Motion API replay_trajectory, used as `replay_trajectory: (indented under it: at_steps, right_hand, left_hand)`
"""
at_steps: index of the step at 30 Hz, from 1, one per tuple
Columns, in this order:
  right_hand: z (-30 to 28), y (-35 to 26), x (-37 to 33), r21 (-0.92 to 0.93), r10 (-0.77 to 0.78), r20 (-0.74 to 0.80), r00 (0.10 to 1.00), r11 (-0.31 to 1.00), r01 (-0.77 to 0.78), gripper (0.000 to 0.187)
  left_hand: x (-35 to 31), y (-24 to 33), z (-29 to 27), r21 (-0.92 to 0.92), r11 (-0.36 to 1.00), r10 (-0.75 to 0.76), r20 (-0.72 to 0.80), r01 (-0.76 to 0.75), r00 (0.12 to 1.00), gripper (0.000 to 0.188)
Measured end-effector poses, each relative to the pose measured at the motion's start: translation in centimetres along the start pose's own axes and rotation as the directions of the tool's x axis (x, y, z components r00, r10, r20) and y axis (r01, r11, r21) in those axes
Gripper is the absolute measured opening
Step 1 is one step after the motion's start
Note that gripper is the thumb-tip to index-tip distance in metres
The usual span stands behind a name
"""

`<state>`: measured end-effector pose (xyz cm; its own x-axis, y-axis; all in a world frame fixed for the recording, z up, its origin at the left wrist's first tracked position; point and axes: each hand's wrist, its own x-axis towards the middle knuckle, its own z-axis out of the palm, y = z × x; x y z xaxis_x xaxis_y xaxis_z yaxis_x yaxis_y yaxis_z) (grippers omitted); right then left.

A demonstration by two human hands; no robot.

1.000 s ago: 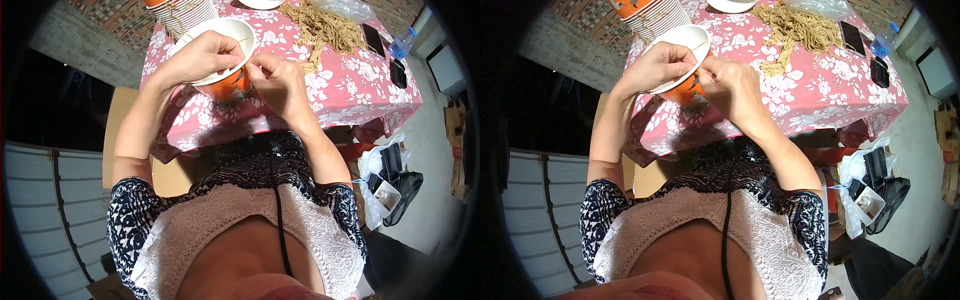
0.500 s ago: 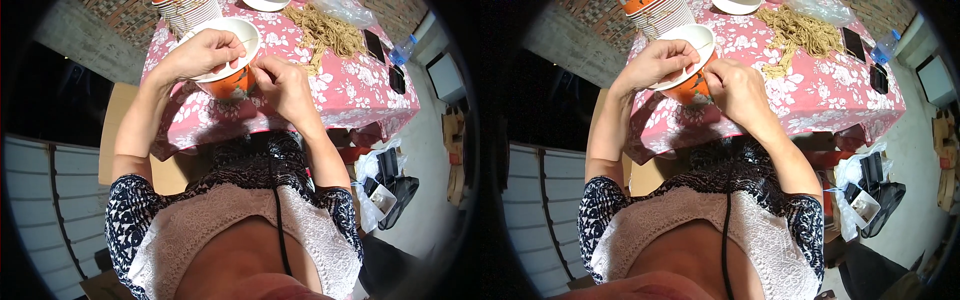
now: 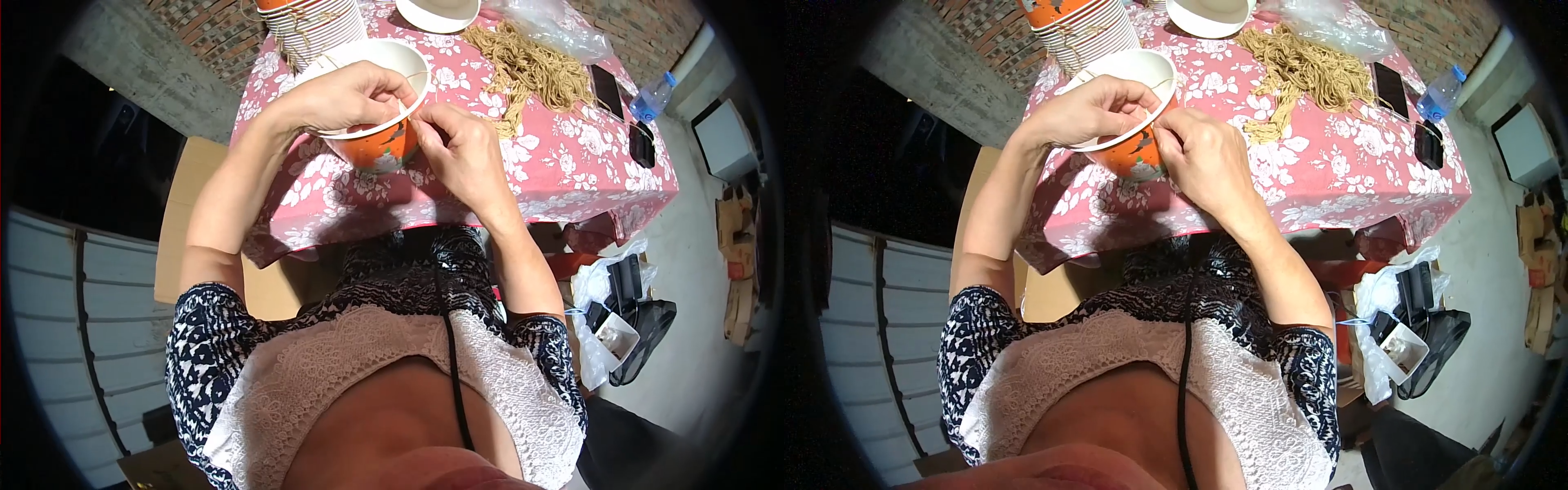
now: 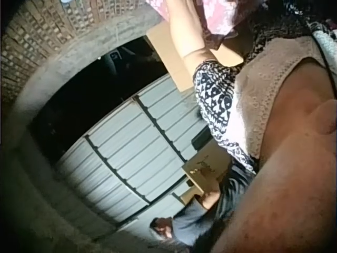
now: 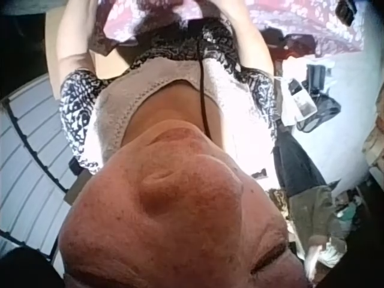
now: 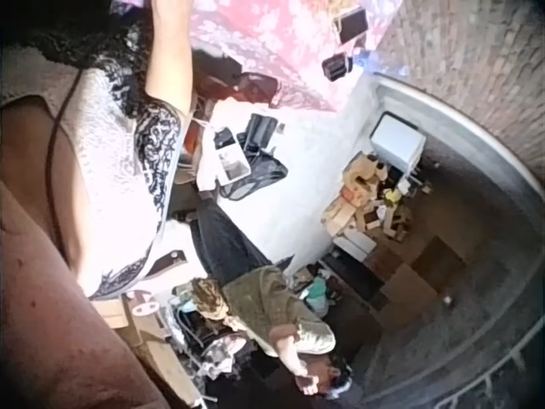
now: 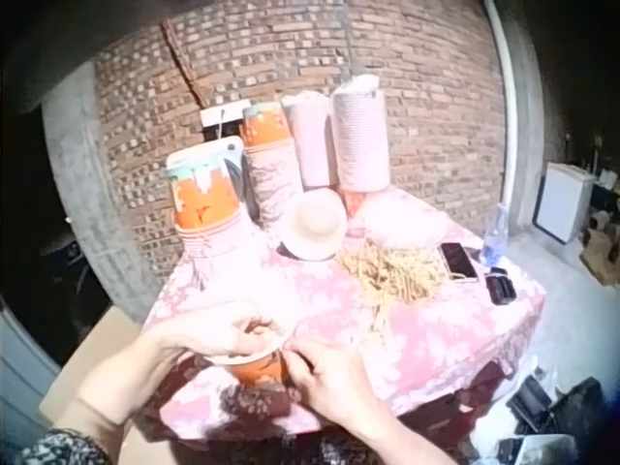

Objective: Threading thin strings through holes in paper bowls and securing them, likely as part of a packaging process.

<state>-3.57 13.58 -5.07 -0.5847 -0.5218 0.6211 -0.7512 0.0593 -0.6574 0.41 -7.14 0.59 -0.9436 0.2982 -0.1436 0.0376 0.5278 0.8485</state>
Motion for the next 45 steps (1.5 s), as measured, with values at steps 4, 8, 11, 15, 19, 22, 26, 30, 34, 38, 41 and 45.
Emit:
replay_trajectory:
  at_steps: [4, 8, 11, 15, 19, 22, 26, 30, 34, 38, 41, 45]
  right_hand:
    - [0.0, -0.1, 0.0, -0.005, -0.009, -0.004, 1.000, 1.000, 0.009, 0.010]
    - [-0.9, 0.3, -0.1, -0.042, -0.037, 0.001, 0.999, 0.998, 0.037, 0.010]
    - [-2.5, 1.0, -0.3, -0.172, -0.070, 0.002, 0.998, 0.983, 0.070, 0.012]
    - [-3.2, 0.6, 0.4, -0.156, -0.097, -0.017, 0.995, 0.983, 0.094, 0.016]
    - [-3.0, 0.4, 0.7, -0.114, -0.207, -0.013, 0.978, 0.972, 0.204, 0.021]
    - [-2.8, 0.3, 0.6, -0.077, -0.286, -0.069, 0.956, 0.957, 0.280, 0.024]
    - [-2.8, 0.9, 0.7, 0.125, -0.315, -0.167, 0.934, 0.933, 0.337, 0.032]
    - [-3.4, -0.1, 2.0, 0.174, -0.401, -0.143, 0.905, 0.890, 0.422, 0.035]
    - [-4.2, -1.4, 4.8, 0.176, -0.565, 0.047, 0.824, 0.816, 0.550, 0.036]
    - [-3.9, -2.2, 6.7, 0.192, -0.583, 0.163, 0.796, 0.810, 0.555, 0.033]
    - [-4.1, -0.8, 7.9, -0.200, -0.616, -0.064, 0.785, 0.778, 0.595, 0.026]
    - [-4.8, 1.4, 5.5, -0.117, -0.326, -0.068, 0.943, 0.941, 0.317, 0.011]
  left_hand:
    - [0.3, 0.5, 0.2, 0.032, 0.999, 0.017, -0.025, -0.016, 1.000, 0.011]
    - [-0.5, 1.1, -0.3, 0.148, 0.988, -0.031, -0.089, 0.044, 0.996, 0.009]
    - [-1.7, 1.5, 0.0, 0.113, 0.993, 0.002, -0.181, 0.019, 0.984, 0.014]
    - [-2.2, 1.8, 1.3, -0.179, 0.983, -0.020, -0.335, -0.043, 0.942, 0.022]
    - [-1.7, 2.0, 2.0, -0.452, 0.871, 0.043, -0.321, -0.192, 0.946, 0.026]
    - [-1.6, 2.1, 1.9, -0.577, 0.801, -0.003, -0.276, -0.163, 0.961, 0.020]
    - [-1.1, 1.6, 2.1, -0.579, 0.800, -0.031, -0.305, -0.159, 0.952, 0.011]
    - [-1.3, 2.0, 2.8, -0.515, 0.838, -0.001, -0.331, -0.180, 0.944, 0.012]
    - [-1.2, 3.3, 3.0, -0.464, 0.867, 0.056, -0.273, -0.183, 0.960, 0.009]
    - [-0.4, 2.5, 3.1, -0.412, 0.883, 0.058, -0.376, -0.223, 0.925, 0.006]
    - [-0.2, 1.9, 2.8, -0.474, 0.872, -0.032, -0.311, -0.125, 0.950, 0.011]
    - [0.0, 1.3, 2.4, -0.483, 0.859, 0.034, -0.275, -0.168, 0.961, 0.012]
